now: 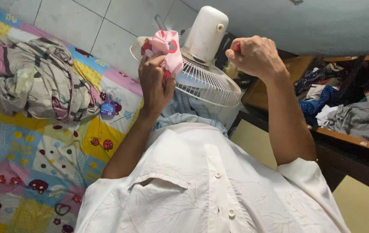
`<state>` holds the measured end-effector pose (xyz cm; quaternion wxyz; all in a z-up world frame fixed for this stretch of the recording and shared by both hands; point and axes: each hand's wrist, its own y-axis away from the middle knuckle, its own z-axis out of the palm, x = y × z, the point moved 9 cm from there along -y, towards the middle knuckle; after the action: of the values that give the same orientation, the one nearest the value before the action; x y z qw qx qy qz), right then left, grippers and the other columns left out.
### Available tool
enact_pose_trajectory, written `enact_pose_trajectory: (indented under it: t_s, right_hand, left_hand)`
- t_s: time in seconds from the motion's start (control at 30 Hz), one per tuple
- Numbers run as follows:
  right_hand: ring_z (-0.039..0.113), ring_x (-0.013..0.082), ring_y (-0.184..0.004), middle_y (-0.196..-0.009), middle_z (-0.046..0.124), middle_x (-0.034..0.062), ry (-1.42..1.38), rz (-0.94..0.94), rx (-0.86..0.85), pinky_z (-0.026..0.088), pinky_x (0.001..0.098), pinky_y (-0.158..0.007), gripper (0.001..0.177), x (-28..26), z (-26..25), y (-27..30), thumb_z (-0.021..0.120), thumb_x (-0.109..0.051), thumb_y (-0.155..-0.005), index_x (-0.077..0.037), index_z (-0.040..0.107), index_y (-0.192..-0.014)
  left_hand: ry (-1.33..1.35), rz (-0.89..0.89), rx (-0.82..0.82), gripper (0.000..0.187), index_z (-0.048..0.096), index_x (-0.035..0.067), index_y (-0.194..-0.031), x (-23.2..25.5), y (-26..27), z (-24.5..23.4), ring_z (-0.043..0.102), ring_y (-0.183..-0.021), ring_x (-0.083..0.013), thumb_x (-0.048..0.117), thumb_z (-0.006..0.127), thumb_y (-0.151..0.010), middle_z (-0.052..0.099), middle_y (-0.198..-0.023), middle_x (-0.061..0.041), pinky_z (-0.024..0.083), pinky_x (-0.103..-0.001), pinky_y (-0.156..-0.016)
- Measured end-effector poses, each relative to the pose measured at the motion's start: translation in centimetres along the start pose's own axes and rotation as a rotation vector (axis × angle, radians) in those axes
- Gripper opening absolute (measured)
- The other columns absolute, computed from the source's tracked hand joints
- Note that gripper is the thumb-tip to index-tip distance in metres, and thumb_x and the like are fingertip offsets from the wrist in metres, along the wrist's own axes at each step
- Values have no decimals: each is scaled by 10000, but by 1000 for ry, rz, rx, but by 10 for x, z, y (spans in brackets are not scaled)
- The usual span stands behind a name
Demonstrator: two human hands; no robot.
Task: The person cleans a standing fan using a small brush and a pink cloth. They wipe the fan's motor housing and cage, then brush and wipe the fan blades.
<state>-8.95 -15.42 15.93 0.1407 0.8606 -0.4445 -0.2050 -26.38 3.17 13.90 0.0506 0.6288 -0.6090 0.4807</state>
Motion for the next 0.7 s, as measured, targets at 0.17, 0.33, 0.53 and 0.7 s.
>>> enact_pose_trajectory:
  t_s: [0.17,0.33,0.53,0.7]
  right_hand:
    - [721,143,-761,-894,759,88,-556,-483,170,588,340,-673,210,-48,-4,7,657,-245,-1049,-80,710,-1168]
    - [698,163,-624,-807,774,71,-219,-77,135,557,350,-607,202,-18,-9,-4,644,-280,-1047,-126,770,-1078]
    - [745,218,-758,-879,750,71,-276,-384,334,600,345,-660,163,-69,-26,-24,666,-251,-1045,-105,739,-1038]
    - [731,242,-739,-843,746,96,-167,-506,309,579,382,-690,113,-67,-19,-30,666,-181,-1053,-104,744,-1029]
  left_hand:
    - [62,25,-7,241,493,36,-1046,-2,-7,-1,553,-1295,-362,244,612,-1063,586,-1317,-172,311,-583,-1208]
    - [46,10,-46,264,539,12,-1134,-7,-8,3,531,-1310,-375,258,606,-1069,564,-1333,-181,291,-589,-1213]
    - [114,-12,-57,231,499,30,-1072,-12,-7,1,535,-1317,-363,234,609,-1077,566,-1357,-179,260,-626,-1225]
    - [88,0,-39,228,499,32,-1053,-8,-4,1,532,-1297,-373,218,631,-1053,562,-1345,-191,273,-617,-1197]
